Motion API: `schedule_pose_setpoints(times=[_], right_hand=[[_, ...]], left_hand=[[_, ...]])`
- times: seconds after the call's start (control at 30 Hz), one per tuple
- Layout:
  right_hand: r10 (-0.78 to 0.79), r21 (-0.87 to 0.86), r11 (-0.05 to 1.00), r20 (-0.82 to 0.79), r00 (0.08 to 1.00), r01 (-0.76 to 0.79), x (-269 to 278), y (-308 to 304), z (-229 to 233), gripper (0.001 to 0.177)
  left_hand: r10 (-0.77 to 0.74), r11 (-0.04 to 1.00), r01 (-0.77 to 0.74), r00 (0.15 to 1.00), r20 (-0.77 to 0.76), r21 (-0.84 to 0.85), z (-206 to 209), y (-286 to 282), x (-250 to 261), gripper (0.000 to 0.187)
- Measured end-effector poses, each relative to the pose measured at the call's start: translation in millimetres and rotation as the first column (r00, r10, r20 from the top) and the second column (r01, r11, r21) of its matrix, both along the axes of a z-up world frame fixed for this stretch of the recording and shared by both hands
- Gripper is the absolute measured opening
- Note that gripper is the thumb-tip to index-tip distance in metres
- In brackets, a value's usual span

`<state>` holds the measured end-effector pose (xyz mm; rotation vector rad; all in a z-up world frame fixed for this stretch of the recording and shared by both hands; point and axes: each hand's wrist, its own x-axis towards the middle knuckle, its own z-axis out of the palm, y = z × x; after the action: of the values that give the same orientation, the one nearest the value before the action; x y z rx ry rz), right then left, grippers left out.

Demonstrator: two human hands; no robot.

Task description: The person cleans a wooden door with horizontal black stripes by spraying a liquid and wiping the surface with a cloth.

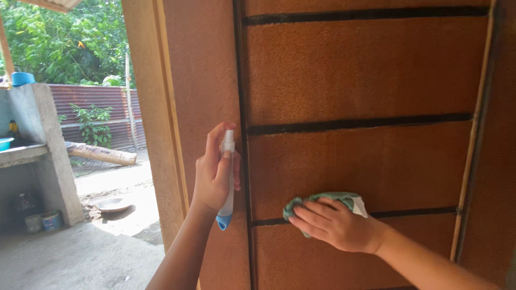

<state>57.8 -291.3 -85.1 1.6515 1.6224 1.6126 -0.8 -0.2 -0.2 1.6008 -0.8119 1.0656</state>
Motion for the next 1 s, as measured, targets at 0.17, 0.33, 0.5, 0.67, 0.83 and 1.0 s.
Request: schedule_pose_setpoints(times=[0.17,0.33,0.5,0.67,0.83,1.0], right_hand=[[-0.174,0.209,0.965,0.054,0.983,0.159,6.1,-51.4,33.2,0.042],[-0.210,0.911,0.384,-0.073,0.975,0.151,-1.1,-49.7,54.9,0.042],[-0.073,0.936,0.351,-0.007,0.997,0.032,-4.2,34.6,67.3,0.043],[0.080,0.734,0.675,0.037,0.996,-0.081,-2.3,108.8,80.5,0.040],[0.006,0.560,0.828,0.068,0.998,-0.043,8.9,37.9,92.0,0.041],[-0.179,0.688,0.721,0.074,0.981,0.080,-0.8,-78.1,91.6,0.043]], left_hand=[[-0.005,1.000,0.005,1.000,-0.003,0.014,2.6,0.6,-0.8,0.046],[-0.018,1.000,0.017,1.000,-0.012,-0.023,1.3,-0.2,0.8,0.046],[0.003,0.999,-0.003,1.000,-0.013,-0.044,0.4,-1.2,4.7,0.046],[-0.004,0.998,0.000,0.999,-0.051,-0.064,0.1,-1.0,5.8,0.046],[0.014,0.999,-0.017,0.998,-0.063,-0.052,0.1,1.7,5.8,0.046],[0.082,0.996,-0.083,0.996,-0.027,-0.040,-0.1,-1.2,8.4,0.046]])
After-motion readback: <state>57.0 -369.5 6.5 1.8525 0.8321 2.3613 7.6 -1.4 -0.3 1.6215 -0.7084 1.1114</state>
